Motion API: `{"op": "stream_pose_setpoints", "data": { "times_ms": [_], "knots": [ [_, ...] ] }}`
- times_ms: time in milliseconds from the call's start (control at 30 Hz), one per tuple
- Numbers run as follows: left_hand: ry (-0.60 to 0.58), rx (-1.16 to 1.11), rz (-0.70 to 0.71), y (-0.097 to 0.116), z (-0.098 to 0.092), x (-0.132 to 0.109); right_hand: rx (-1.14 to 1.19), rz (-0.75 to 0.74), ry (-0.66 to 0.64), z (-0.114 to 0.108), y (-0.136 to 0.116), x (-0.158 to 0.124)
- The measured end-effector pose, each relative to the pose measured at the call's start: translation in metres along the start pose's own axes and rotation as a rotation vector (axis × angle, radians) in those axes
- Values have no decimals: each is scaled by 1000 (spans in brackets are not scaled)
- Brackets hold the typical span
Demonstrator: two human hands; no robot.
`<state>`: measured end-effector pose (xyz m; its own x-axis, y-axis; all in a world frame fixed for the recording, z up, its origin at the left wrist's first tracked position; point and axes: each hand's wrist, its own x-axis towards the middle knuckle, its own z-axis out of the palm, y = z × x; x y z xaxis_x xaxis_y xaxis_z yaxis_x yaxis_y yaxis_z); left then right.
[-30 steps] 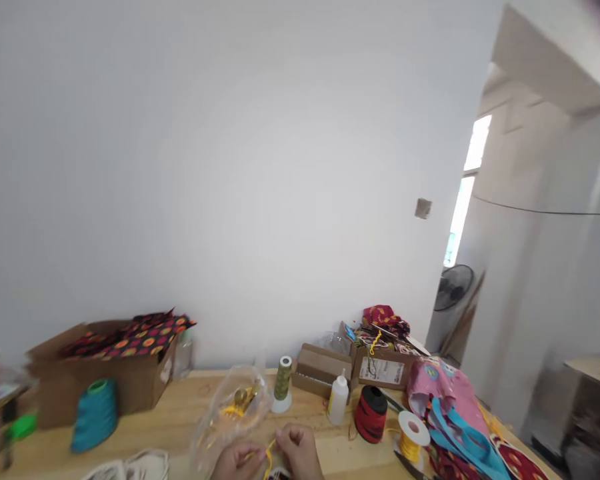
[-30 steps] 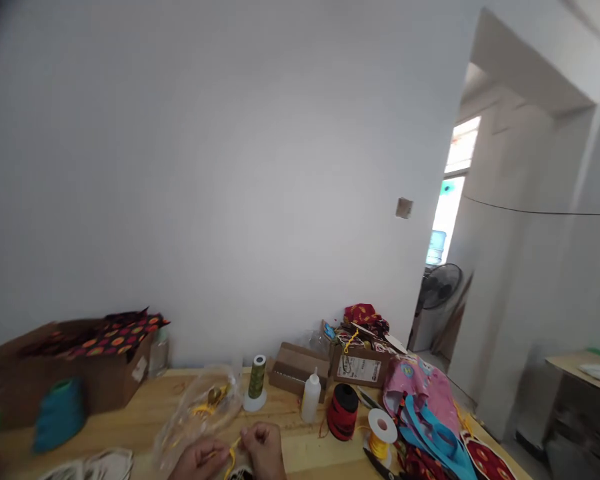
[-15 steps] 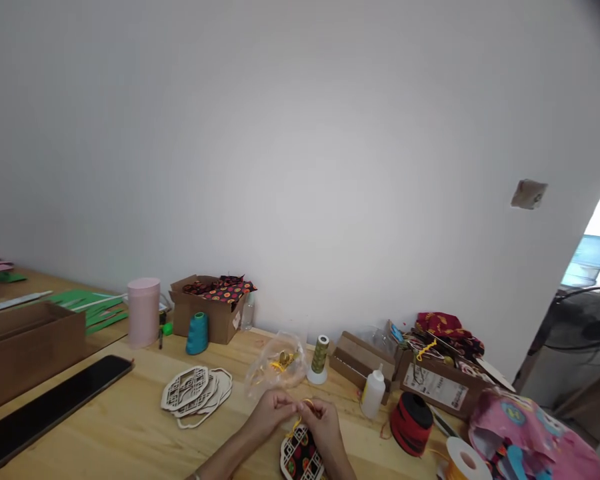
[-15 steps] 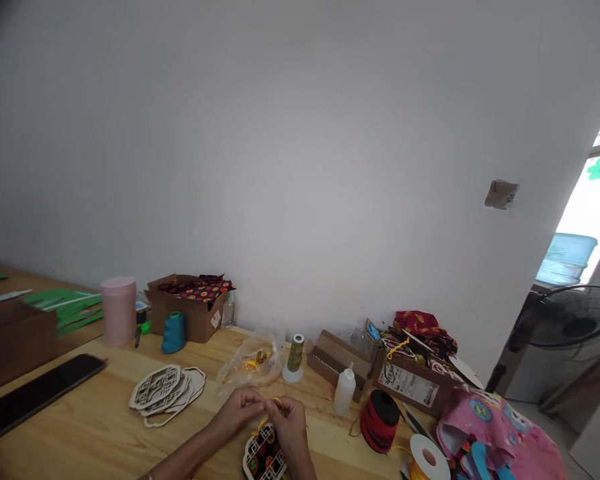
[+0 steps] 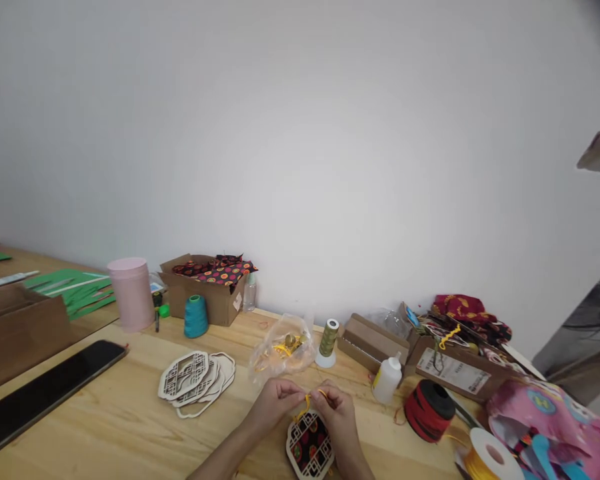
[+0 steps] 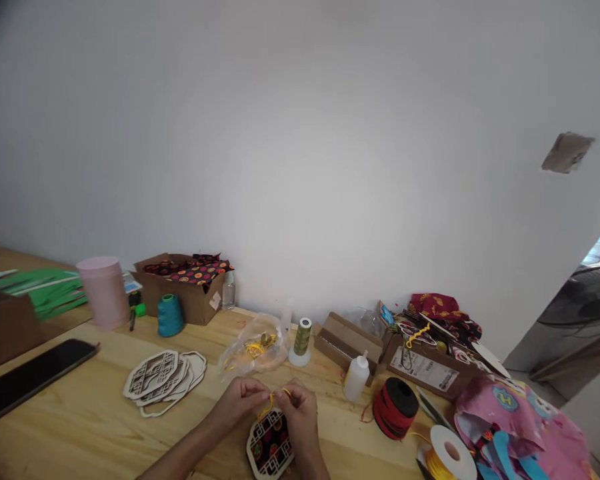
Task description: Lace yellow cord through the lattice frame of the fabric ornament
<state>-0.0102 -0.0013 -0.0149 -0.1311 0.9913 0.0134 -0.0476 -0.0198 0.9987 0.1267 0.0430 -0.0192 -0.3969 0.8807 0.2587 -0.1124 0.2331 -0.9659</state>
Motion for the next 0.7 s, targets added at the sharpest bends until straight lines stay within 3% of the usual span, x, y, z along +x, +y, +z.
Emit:
{"op": "stream_pose_setpoints", "data": {
  "times_ms": [700],
  "knots": [
    [8, -2, -16, 5, 6, -2, 16, 84, 43, -2, -3, 3]
  ]
}}
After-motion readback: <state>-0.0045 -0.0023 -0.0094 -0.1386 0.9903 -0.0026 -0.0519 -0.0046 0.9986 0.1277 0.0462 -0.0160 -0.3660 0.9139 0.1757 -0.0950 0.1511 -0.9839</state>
